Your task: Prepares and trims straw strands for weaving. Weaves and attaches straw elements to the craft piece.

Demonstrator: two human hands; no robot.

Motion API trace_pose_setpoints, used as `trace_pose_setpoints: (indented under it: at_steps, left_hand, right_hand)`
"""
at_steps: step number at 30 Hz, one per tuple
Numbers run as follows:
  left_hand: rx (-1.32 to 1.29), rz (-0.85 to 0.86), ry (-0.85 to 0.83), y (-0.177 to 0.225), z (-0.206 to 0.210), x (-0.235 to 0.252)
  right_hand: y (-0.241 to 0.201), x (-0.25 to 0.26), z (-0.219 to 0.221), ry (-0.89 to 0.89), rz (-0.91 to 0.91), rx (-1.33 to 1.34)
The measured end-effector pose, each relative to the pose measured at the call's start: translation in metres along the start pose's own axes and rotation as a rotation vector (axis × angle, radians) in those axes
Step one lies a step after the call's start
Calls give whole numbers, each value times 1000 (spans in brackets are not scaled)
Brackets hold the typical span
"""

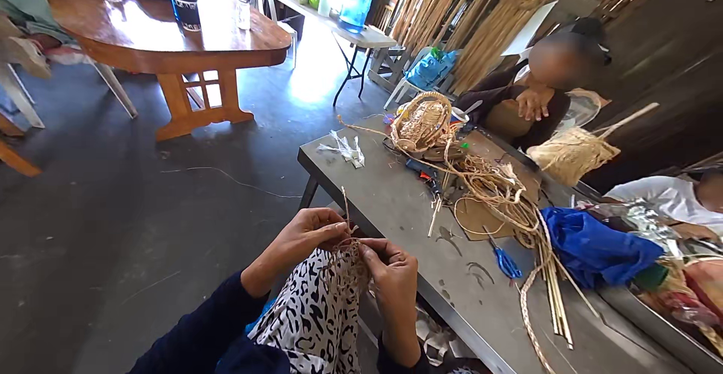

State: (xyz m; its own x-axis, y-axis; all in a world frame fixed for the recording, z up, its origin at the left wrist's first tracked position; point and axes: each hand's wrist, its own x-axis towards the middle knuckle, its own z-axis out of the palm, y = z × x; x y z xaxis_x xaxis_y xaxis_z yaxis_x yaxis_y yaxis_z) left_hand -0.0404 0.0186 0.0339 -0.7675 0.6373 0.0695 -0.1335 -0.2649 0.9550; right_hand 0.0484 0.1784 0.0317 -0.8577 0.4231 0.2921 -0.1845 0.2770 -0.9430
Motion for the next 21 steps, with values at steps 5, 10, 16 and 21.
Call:
trace_pose_setpoints:
  at_steps: [5,10,16,21]
  left_hand:
    - [20,194,75,-17,6,-5]
    - [151,325,239,-26,20,-4]
    - [177,286,245,-25,23,0]
    - [270,300,253,-28,26,0]
  right_hand:
    - [1,2,5,40,5,34]
    - [5,1,9,73,-18,39]
    - [8,-1,7,87,-24,59]
    - [11,-5,6,113,-69,42]
